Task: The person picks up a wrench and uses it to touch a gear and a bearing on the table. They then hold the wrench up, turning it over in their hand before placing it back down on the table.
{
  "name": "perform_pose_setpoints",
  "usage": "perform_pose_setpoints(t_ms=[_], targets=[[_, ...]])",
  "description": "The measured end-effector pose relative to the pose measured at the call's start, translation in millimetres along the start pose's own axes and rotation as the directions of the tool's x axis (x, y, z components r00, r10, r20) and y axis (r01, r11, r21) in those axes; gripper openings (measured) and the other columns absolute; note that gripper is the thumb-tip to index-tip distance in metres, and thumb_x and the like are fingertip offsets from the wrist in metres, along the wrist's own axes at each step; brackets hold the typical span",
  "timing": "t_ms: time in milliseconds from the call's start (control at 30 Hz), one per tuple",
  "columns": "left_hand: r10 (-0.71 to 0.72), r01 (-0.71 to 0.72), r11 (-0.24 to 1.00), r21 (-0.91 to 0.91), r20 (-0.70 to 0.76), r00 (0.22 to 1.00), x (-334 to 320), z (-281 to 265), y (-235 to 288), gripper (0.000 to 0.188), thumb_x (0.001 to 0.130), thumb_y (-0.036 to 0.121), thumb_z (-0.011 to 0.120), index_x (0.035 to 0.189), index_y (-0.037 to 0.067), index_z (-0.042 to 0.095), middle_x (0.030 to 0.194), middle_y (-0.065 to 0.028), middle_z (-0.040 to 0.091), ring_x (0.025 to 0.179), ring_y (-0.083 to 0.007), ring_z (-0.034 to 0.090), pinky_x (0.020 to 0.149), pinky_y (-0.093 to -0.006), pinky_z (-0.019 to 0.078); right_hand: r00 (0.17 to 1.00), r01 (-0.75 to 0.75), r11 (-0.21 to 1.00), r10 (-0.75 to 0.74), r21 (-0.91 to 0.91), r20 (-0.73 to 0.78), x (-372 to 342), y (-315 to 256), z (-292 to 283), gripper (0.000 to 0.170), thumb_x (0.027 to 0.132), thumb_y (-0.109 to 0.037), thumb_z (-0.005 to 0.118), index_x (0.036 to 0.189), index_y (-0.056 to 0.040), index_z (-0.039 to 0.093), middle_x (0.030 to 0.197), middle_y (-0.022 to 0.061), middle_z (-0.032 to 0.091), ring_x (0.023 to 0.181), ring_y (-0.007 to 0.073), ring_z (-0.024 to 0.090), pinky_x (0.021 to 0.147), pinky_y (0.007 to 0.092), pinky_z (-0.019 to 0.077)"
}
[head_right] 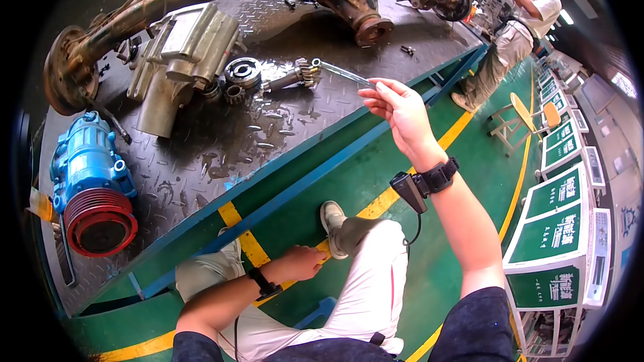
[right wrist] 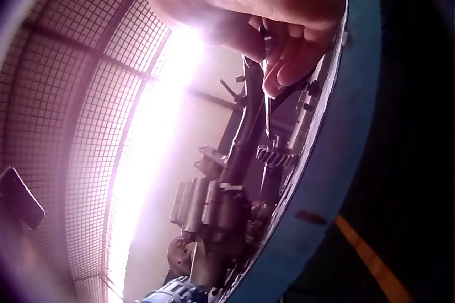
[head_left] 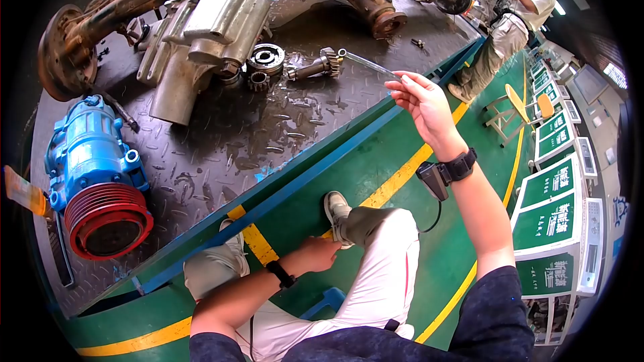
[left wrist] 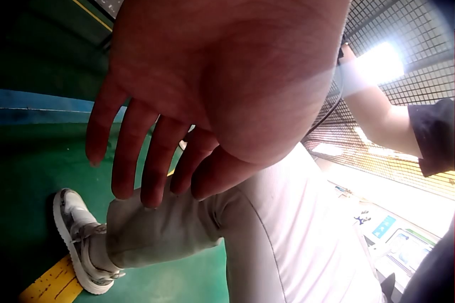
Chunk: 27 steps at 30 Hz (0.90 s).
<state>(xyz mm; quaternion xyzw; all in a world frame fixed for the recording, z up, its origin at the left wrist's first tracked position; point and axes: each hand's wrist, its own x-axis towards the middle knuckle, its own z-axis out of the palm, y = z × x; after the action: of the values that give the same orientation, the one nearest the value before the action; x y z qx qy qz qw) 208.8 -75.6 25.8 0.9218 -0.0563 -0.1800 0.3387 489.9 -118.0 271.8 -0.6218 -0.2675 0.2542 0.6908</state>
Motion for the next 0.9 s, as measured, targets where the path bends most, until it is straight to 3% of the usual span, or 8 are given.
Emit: perform_pose_setpoints(t_ms=[433,533,600,667,767,833,900], targets=[[0.005,-0.005,1.000,-0.001,-0.022,1.000,-4,-1,-3,0.018,0.083,0.017,0.053,0.098,0.009,0.060,0.094,-0.0139,0.064,0.088,-0.0330,0.063,0.077,-0.0466,0.0498,0.997,-0.028,0.999,0.031,0.040,-0.073,-11,-2,-4,0.025,0.096,-0.016,0.051,0.116,-0.0021,0.058,0.104,0.0108,0.067,0.080,0.0104,0.063,0.072,0.0215,0.0494],[0.003,-0.003,1.000,-0.002,-0.048,0.999,-7,-2,-3,0.018,0.083,0.017,0.053,0.097,0.009,0.059,0.093,-0.0149,0.063,0.089,-0.0340,0.062,0.077,-0.0471,0.0492,0.996,-0.063,0.995,0.068,0.083,-0.062,-26,-9,-2,0.025,0.096,-0.016,0.051,0.115,-0.0027,0.058,0.106,0.0096,0.067,0.080,0.0098,0.063,0.071,0.0213,0.0499],[0.011,-0.013,1.000,-0.021,-0.088,0.996,-7,3,-8,0.018,0.083,0.017,0.053,0.098,0.009,0.058,0.092,-0.0152,0.063,0.089,-0.0347,0.061,0.077,-0.0474,0.0487,0.993,-0.114,0.967,0.120,0.229,-0.013,-38,-12,-1,0.024,0.096,-0.016,0.052,0.115,-0.0033,0.058,0.106,0.0085,0.067,0.080,0.0095,0.062,0.069,0.0209,0.0502],[-0.009,0.006,1.000,-0.027,-0.102,0.995,-12,-2,-8,0.019,0.083,0.017,0.053,0.099,0.009,0.057,0.093,-0.0149,0.062,0.090,-0.0351,0.061,0.077,-0.0475,0.0483,0.984,-0.167,0.913,0.176,0.373,0.009,-49,-14,5,0.022,0.095,-0.015,0.052,0.113,-0.0027,0.059,0.104,0.0066,0.067,0.077,0.0092,0.062,0.066,0.0207,0.0507],[-0.038,0.036,0.999,-0.018,-0.115,0.993,-19,-8,-7,0.019,0.083,0.017,0.053,0.099,0.009,0.057,0.095,-0.0141,0.062,0.092,-0.0351,0.060,0.078,-0.0471,0.0478,0.927,-0.367,0.657,0.313,0.658,0.205,-62,-11,9,0.022,0.095,-0.013,0.051,0.111,-0.0007,0.059,0.101,0.0056,0.067,0.074,0.0096,0.061,0.065,0.0209,0.0505],[-0.053,0.056,0.998,0.019,-0.158,0.986,-22,-10,-7,0.019,0.083,0.017,0.053,0.100,0.009,0.057,0.096,-0.0136,0.062,0.093,-0.0346,0.060,0.079,-0.0468,0.0476,0.892,-0.438,0.503,0.348,0.746,0.289,-71,-10,18,0.022,0.096,-0.013,0.049,0.109,0.0009,0.059,0.098,0.0050,0.068,0.071,0.0106,0.060,0.063,0.0226,0.0492],[-0.063,0.083,0.993,0.080,-0.229,0.971,-30,-8,-7,0.018,0.084,0.016,0.053,0.100,0.008,0.057,0.096,-0.0131,0.062,0.093,-0.0337,0.060,0.079,-0.0467,0.0476,0.875,-0.467,0.431,0.349,0.772,0.334,-77,-5,24,0.022,0.096,-0.013,0.049,0.109,0.0011,0.059,0.098,0.0048,0.068,0.070,0.0108,0.060,0.062,0.0230,0.0488]])
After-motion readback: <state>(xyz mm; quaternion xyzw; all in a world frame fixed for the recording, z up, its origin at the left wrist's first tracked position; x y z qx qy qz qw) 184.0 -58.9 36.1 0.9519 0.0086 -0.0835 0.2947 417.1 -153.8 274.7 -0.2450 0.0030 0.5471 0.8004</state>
